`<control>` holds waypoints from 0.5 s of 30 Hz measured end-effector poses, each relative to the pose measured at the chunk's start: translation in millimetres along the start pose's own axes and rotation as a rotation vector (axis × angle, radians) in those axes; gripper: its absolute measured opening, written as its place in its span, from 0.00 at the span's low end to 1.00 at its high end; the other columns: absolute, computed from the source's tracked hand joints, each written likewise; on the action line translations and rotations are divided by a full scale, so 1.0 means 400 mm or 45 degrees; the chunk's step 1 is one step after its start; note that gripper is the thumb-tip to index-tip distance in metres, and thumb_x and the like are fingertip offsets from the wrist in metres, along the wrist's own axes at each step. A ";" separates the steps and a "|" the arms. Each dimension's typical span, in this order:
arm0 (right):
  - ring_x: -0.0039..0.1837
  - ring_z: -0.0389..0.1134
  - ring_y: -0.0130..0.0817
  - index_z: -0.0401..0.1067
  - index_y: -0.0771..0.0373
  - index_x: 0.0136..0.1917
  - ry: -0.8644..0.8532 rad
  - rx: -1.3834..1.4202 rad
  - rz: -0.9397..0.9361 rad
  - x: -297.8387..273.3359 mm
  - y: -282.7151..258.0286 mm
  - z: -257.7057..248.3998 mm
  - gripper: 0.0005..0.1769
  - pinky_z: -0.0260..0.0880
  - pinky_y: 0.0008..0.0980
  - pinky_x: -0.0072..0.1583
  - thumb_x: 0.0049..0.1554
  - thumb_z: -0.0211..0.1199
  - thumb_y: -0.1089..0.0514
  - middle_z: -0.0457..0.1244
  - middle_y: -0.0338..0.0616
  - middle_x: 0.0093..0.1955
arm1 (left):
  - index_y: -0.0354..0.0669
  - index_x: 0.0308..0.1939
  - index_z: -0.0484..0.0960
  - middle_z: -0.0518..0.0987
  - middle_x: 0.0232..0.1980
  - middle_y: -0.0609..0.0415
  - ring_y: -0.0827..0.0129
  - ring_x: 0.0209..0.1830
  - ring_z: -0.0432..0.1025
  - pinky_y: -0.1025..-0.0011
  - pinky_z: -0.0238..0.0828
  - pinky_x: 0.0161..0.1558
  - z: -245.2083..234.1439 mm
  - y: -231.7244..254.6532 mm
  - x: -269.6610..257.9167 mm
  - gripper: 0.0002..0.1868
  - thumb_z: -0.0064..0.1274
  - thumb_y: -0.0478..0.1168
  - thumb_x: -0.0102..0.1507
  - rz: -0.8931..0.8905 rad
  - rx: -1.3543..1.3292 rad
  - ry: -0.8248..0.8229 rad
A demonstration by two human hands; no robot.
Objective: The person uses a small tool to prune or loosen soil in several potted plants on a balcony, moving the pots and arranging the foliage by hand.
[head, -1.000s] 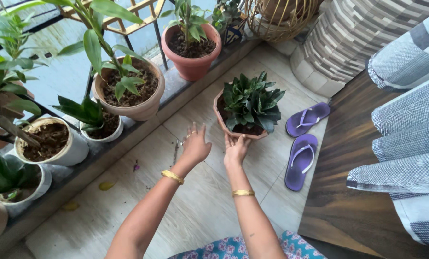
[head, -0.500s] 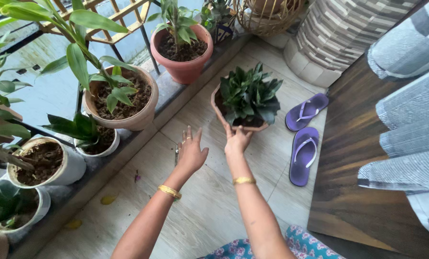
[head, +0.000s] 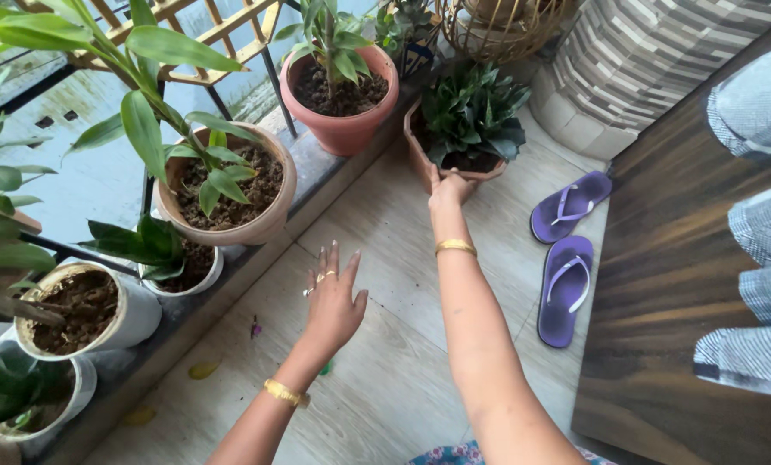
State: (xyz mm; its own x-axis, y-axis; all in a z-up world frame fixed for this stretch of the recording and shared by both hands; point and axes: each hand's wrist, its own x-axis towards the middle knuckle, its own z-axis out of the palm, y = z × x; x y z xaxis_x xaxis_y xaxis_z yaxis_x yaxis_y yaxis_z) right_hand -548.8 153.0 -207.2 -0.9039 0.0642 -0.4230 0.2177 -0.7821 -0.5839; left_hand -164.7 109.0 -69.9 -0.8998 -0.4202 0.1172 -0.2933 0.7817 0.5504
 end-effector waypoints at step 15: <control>0.61 0.69 0.47 0.59 0.63 0.74 -0.287 -0.416 0.036 0.095 -0.064 0.010 0.36 0.77 0.53 0.57 0.57 0.70 0.74 0.60 0.54 0.71 | 0.43 0.69 0.69 0.55 0.77 0.32 0.36 0.78 0.46 0.36 0.46 0.70 -0.019 -0.056 -0.050 0.34 0.60 0.41 0.58 -0.028 0.060 -0.006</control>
State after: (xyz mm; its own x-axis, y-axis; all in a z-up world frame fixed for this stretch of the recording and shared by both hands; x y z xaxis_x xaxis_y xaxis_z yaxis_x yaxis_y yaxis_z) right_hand -590.2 173.0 -205.3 -0.9463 -0.1206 -0.3001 0.3161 -0.5409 -0.7794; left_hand -137.8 96.5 -78.4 -0.8943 -0.4358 0.1016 -0.3282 0.7931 0.5131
